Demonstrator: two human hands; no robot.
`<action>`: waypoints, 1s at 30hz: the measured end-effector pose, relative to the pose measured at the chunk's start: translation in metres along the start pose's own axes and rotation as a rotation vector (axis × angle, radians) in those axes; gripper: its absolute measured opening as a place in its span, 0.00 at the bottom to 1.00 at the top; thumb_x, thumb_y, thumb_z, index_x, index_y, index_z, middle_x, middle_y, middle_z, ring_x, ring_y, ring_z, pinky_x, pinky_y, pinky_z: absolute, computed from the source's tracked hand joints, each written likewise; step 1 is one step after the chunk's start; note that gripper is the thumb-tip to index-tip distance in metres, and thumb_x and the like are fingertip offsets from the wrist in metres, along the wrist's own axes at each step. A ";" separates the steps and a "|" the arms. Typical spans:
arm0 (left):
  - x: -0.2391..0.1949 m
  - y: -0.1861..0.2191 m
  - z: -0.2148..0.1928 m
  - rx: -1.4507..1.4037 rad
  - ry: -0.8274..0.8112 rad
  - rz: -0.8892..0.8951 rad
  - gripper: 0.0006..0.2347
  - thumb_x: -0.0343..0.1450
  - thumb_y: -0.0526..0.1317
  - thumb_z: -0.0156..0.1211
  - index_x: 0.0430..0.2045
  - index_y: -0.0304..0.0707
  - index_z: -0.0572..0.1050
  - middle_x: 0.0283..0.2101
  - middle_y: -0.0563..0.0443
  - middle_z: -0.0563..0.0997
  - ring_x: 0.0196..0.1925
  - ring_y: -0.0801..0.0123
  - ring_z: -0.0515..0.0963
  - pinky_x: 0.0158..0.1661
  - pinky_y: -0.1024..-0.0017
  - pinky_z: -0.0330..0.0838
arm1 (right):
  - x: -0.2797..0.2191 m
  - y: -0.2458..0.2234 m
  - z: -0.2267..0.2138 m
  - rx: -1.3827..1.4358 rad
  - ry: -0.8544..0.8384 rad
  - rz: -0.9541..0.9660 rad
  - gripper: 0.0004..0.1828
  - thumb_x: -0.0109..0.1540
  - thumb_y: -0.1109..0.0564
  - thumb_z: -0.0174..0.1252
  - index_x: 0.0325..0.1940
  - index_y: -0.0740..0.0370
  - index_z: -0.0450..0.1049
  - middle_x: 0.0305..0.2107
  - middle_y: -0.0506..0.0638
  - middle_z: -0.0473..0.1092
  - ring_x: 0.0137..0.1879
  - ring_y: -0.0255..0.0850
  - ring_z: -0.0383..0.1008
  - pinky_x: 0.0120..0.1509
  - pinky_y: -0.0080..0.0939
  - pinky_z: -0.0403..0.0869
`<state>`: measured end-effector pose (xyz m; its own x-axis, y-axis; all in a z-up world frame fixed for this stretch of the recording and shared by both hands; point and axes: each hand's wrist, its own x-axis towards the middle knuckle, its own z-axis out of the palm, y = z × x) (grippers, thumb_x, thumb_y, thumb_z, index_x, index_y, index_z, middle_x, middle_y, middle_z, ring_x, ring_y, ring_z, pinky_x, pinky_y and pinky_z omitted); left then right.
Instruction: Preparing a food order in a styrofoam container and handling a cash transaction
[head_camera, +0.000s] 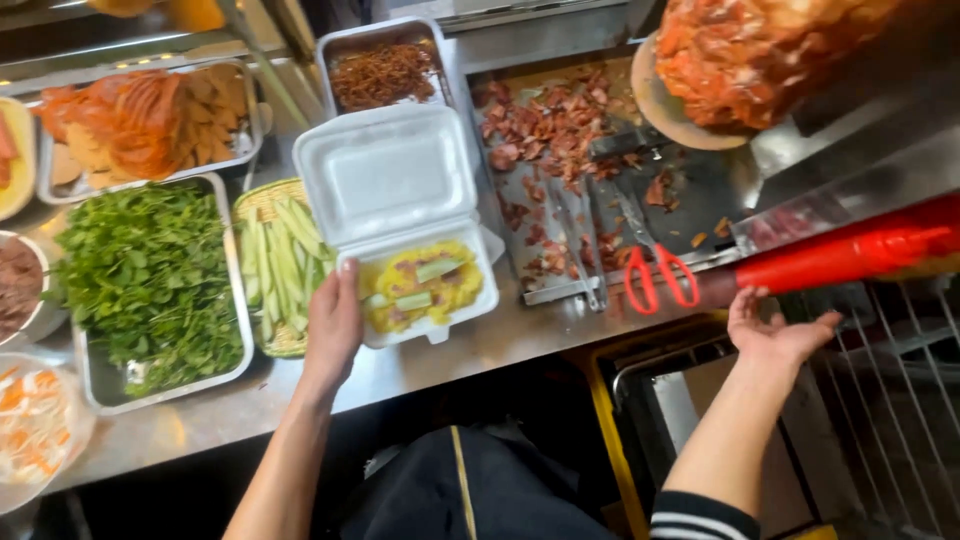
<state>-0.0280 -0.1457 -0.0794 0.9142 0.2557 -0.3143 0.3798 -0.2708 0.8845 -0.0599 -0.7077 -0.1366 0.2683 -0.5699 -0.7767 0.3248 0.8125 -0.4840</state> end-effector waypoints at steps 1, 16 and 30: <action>0.000 0.003 0.003 -0.005 -0.018 0.006 0.20 0.80 0.55 0.39 0.23 0.42 0.68 0.28 0.56 0.71 0.34 0.74 0.67 0.36 0.70 0.62 | 0.007 -0.013 0.010 0.011 0.002 -0.016 0.59 0.50 0.24 0.48 0.80 0.46 0.40 0.39 0.57 0.73 0.32 0.42 0.76 0.41 0.43 0.83; -0.013 0.033 0.020 -1.025 -0.482 -0.491 0.32 0.68 0.60 0.48 0.63 0.39 0.68 0.62 0.38 0.77 0.59 0.53 0.78 0.58 0.52 0.73 | -0.287 0.078 0.027 -0.532 -1.103 -0.499 0.43 0.52 0.36 0.76 0.68 0.47 0.72 0.57 0.44 0.75 0.68 0.44 0.77 0.74 0.52 0.82; -0.029 0.016 -0.001 -1.150 -0.717 -0.412 0.32 0.70 0.58 0.45 0.67 0.38 0.62 0.64 0.33 0.73 0.61 0.49 0.76 0.58 0.51 0.74 | -0.349 0.163 -0.040 -1.170 -1.166 -1.436 0.35 0.63 0.68 0.69 0.69 0.75 0.58 0.61 0.69 0.65 0.65 0.61 0.69 0.76 0.58 0.73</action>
<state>-0.0489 -0.1570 -0.0555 0.7721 -0.4843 -0.4114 0.6260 0.6910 0.3615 -0.1364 -0.3713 0.0391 0.8343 -0.1167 0.5387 0.3271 -0.6818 -0.6544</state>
